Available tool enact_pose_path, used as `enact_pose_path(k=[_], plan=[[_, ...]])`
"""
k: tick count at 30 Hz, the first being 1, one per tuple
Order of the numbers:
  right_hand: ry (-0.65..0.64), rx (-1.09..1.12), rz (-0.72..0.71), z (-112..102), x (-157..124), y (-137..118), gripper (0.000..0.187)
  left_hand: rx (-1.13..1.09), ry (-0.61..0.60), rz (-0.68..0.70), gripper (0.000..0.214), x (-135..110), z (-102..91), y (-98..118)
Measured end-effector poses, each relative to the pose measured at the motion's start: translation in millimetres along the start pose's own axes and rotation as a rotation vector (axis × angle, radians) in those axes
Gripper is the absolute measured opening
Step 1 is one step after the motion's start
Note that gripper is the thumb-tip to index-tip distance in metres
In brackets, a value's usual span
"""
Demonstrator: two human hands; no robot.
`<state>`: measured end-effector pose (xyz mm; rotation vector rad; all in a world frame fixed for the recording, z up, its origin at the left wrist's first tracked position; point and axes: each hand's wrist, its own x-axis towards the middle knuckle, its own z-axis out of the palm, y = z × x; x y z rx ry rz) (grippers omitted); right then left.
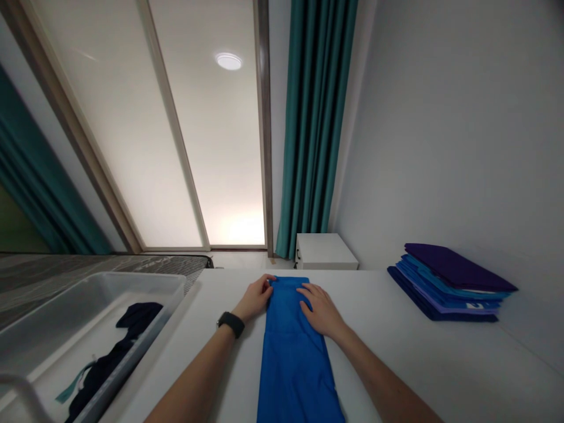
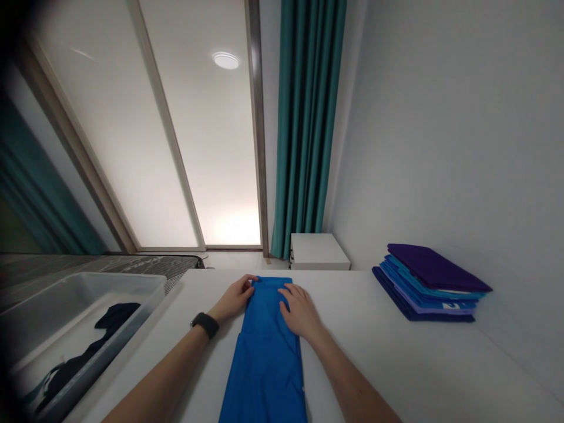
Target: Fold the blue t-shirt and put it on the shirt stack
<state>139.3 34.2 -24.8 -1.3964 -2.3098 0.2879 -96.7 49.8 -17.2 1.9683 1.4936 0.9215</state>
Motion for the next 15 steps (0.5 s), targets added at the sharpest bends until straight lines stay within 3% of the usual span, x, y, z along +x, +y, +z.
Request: enact_pose_path(k=[10,15], plan=[[0.031,-0.041,0.045,3.3,0.2,3.3,0.042,0.224,0.067,0.051,0.032,-1.9,2.8,0.7],[0.083,0.015,-0.011,6.2,2.9,6.8,0.045,0.439,0.114,0.156,0.032,-6.0,0.2,22.8]])
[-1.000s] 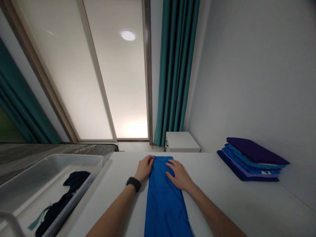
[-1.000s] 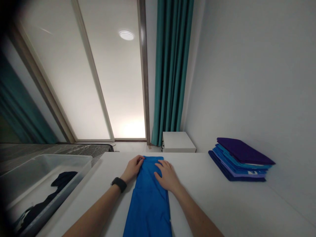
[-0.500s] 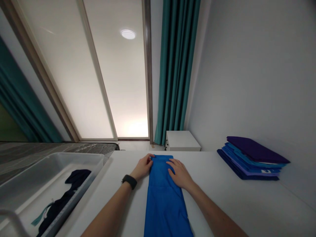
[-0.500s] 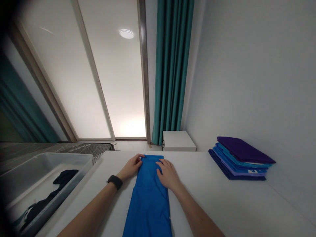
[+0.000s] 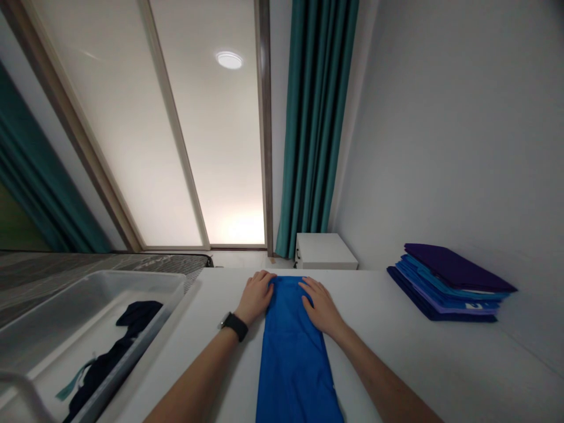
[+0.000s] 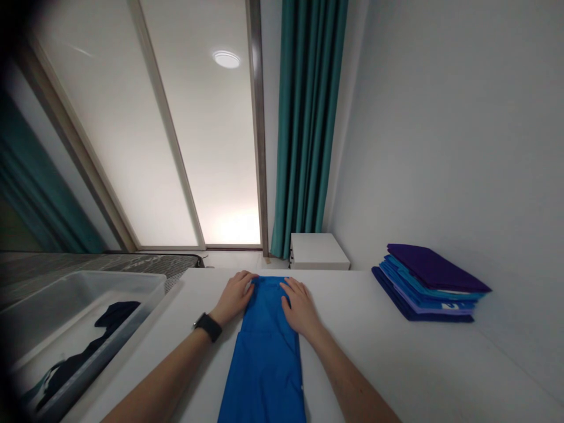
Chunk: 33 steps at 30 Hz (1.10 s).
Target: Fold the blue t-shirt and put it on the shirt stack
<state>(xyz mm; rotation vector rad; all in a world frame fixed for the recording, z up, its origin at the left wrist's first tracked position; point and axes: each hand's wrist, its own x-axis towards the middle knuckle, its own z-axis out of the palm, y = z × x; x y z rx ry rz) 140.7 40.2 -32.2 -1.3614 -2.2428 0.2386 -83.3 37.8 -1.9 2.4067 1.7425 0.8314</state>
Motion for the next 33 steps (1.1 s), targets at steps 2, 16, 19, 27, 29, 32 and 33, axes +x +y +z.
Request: enact_pose_path(k=[2,16,19,27,29,32,33], plan=[[-0.021,-0.014,0.027,1.1,0.0,0.0,0.047,0.065,-0.058,0.088,0.040,-2.0,-1.2,14.8],[-0.172,-0.111,0.110,-3.7,-0.5,-4.1,0.054,0.070,-0.273,0.132,0.060,-14.0,26.4,17.2],[-0.170,-0.109,0.112,-3.9,-0.8,-4.8,0.054,0.067,-0.295,0.109,0.055,-12.1,22.2,13.0],[-0.110,-0.079,0.117,-0.6,-1.4,-2.9,0.052,-0.018,-0.281,0.086,0.055,-11.3,19.4,7.1],[-0.077,-0.052,0.122,1.1,-0.8,0.1,0.051,-0.113,-0.245,0.047,0.053,-10.6,18.1,5.4],[-0.023,0.001,0.110,3.9,0.6,5.6,0.050,-0.326,-0.132,-0.079,0.052,-9.6,13.6,1.9],[-0.004,0.017,0.100,4.8,1.0,7.3,0.050,-0.392,-0.081,-0.123,0.052,-9.8,11.7,0.7]])
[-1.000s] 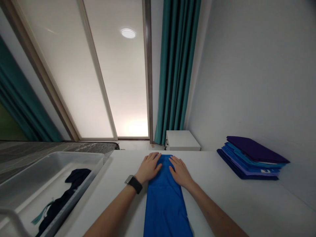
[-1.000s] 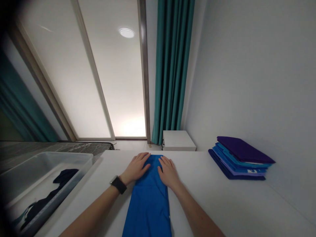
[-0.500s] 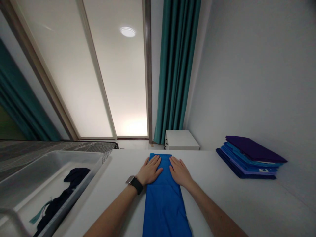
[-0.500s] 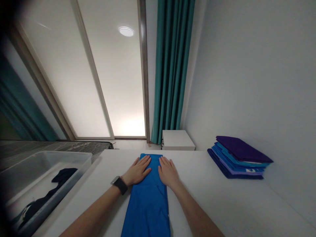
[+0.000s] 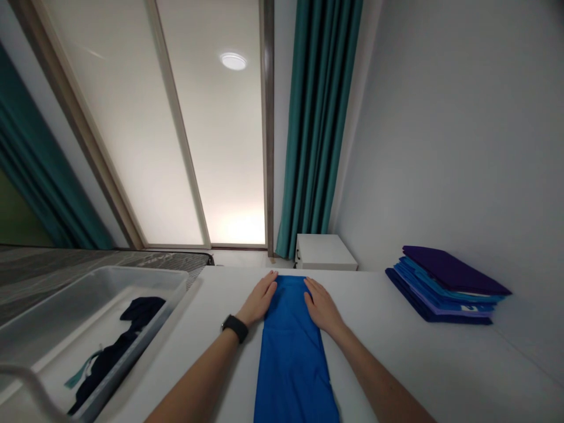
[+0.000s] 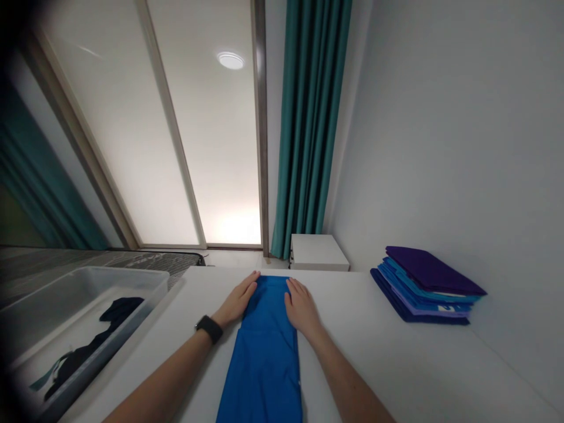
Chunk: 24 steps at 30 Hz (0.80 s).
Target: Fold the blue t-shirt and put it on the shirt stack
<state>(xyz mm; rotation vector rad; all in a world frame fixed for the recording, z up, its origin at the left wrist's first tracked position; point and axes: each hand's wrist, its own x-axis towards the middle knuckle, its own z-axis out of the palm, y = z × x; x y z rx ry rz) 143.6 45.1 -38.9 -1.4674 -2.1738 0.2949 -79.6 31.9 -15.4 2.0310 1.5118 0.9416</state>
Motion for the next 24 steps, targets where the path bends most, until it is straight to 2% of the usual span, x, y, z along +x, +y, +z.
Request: enact_pose_path(k=[2,5,8,14,17,20,24], plan=[[0.033,0.032,-0.023,1.5,0.8,2.6,0.049,-0.100,0.089,-0.041,0.051,-2.2,-4.2,-0.2],[0.071,0.070,-0.037,2.7,0.8,4.6,0.048,-0.145,0.124,-0.030,0.049,-11.5,-9.8,2.9],[0.097,0.097,-0.039,1.9,-0.2,4.0,0.048,-0.096,0.073,0.073,0.047,-29.5,-16.8,11.3],[0.150,0.117,-0.056,-5.7,-4.8,-3.0,0.044,0.120,-0.122,0.352,0.040,-77.9,-40.1,31.6],[0.159,0.098,-0.062,-13.1,-9.5,-9.1,0.040,0.116,-0.144,0.332,0.035,-93.0,-49.6,33.7],[0.133,0.076,-0.066,-23.0,-16.8,-17.8,0.035,0.044,-0.096,0.259,0.034,-98.0,-53.1,31.3],[-0.025,0.083,-0.091,-38.1,-33.0,-31.9,0.030,0.010,-0.134,0.258,0.031,-96.8,-50.5,29.7]])
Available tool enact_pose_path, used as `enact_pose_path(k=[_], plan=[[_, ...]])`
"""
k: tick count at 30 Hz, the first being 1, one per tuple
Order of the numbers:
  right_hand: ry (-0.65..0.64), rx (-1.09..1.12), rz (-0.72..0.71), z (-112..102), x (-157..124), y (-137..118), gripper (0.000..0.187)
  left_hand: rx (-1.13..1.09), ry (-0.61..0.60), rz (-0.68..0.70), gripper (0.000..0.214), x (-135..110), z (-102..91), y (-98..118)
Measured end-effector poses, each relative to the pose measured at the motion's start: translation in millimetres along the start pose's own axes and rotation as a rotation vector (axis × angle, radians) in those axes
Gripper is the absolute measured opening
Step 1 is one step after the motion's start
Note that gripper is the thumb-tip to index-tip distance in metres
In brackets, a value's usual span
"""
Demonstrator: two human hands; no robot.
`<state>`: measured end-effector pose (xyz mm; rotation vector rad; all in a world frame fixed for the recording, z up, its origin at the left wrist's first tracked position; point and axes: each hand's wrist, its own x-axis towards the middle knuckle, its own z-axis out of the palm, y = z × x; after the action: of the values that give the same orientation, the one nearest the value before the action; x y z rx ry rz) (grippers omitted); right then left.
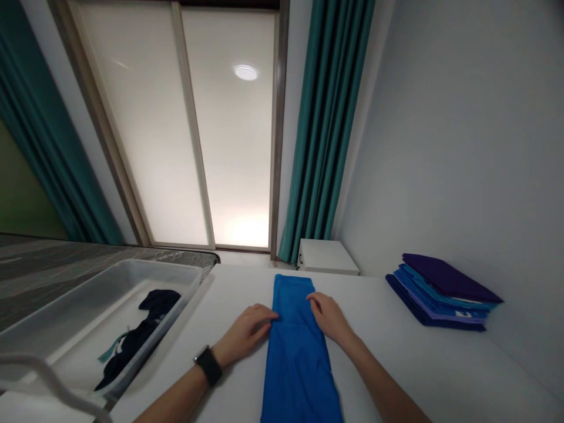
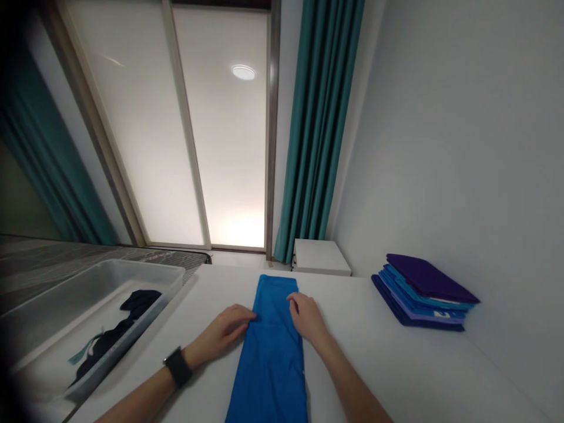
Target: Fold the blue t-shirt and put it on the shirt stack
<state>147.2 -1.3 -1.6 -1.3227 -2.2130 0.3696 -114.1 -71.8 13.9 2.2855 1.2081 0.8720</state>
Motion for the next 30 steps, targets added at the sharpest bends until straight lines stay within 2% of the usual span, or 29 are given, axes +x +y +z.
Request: enact_pose_path(k=[3,8,14,19,24,27,30], plan=[[-0.122,-0.060,-0.006,-7.1,-16.5,-11.4,0.027,0.013,-0.054,-0.035,0.029,1.8,2.7,-1.5],[-0.174,-0.165,0.056,-10.7,-34.7,-19.2,0.018,0.019,-0.072,-0.069,0.027,2.3,4.8,-5.9],[-0.232,-0.014,0.051,-11.0,-33.7,-11.4,0.016,0.020,-0.054,-0.077,0.027,2.6,6.1,-5.7],[-0.218,0.077,0.057,-11.1,-35.6,-5.9,0.008,0.058,-0.046,-0.039,0.028,1.9,8.6,-7.5],[-0.226,0.038,0.037,-10.7,-35.0,-6.0,0.014,0.129,-0.053,0.051,0.026,0.6,9.0,-9.5],[-0.115,-0.061,-0.029,-16.4,-35.2,-15.9,0.016,0.161,-0.052,0.115,0.028,-2.4,5.6,-6.2],[-0.032,-0.183,-0.140,-20.8,-44.2,-40.8,0.017,0.197,-0.032,0.187,0.031,-7.2,1.8,0.6]])
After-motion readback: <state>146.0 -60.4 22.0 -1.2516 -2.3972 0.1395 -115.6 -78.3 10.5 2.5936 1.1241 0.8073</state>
